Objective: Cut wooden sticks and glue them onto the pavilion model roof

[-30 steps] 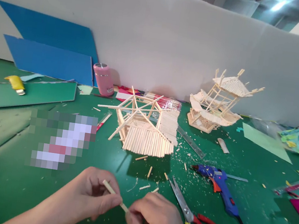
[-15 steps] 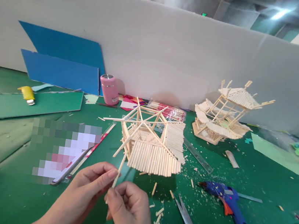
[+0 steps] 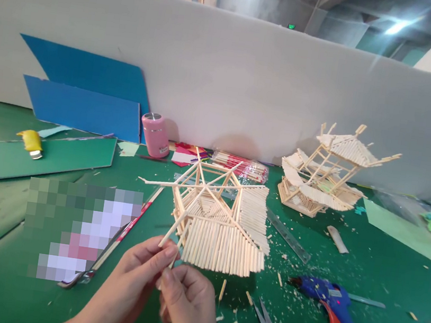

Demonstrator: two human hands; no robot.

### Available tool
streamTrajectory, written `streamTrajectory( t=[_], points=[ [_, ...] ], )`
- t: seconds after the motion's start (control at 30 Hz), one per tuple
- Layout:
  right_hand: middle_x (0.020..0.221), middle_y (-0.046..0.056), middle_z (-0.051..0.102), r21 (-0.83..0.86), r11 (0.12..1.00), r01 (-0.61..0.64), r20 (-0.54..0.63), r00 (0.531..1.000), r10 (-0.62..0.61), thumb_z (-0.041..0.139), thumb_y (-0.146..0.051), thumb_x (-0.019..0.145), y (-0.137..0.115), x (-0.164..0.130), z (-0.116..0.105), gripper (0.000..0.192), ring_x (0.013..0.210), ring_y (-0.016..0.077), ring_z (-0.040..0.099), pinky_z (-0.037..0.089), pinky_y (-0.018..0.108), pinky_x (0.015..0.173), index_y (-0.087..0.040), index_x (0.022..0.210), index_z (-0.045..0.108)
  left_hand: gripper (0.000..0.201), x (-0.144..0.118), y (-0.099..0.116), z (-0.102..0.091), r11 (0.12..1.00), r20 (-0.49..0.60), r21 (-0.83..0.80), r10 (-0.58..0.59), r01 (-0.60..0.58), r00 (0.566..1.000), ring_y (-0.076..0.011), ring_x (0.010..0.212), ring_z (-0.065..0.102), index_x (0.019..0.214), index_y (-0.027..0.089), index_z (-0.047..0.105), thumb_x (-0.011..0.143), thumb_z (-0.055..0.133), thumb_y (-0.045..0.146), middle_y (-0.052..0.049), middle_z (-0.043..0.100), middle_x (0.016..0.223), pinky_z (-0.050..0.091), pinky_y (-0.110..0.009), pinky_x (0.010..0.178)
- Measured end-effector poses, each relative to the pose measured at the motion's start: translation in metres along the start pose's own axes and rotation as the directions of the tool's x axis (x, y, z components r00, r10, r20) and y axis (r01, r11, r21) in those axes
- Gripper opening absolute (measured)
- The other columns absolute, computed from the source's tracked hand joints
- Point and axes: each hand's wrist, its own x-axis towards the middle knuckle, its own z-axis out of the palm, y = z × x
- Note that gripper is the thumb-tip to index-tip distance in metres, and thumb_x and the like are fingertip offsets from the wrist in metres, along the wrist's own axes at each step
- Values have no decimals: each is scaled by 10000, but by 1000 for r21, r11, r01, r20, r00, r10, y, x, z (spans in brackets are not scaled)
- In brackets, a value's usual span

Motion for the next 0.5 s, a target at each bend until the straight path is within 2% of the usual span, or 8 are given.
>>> streamTrajectory(
  t=[0.5],
  points=[
    [440,-83,359,-7,1000,18,-8,1000,-18,650,-458,737,1,1,-3,326,416,58,272,171,226,427,-168,616,566,212,2,-1,0,1000,21,23,15,-16,1000,-56,457,336,593,157,542,712,671,277,69,414,500,322,-148,430]
  ],
)
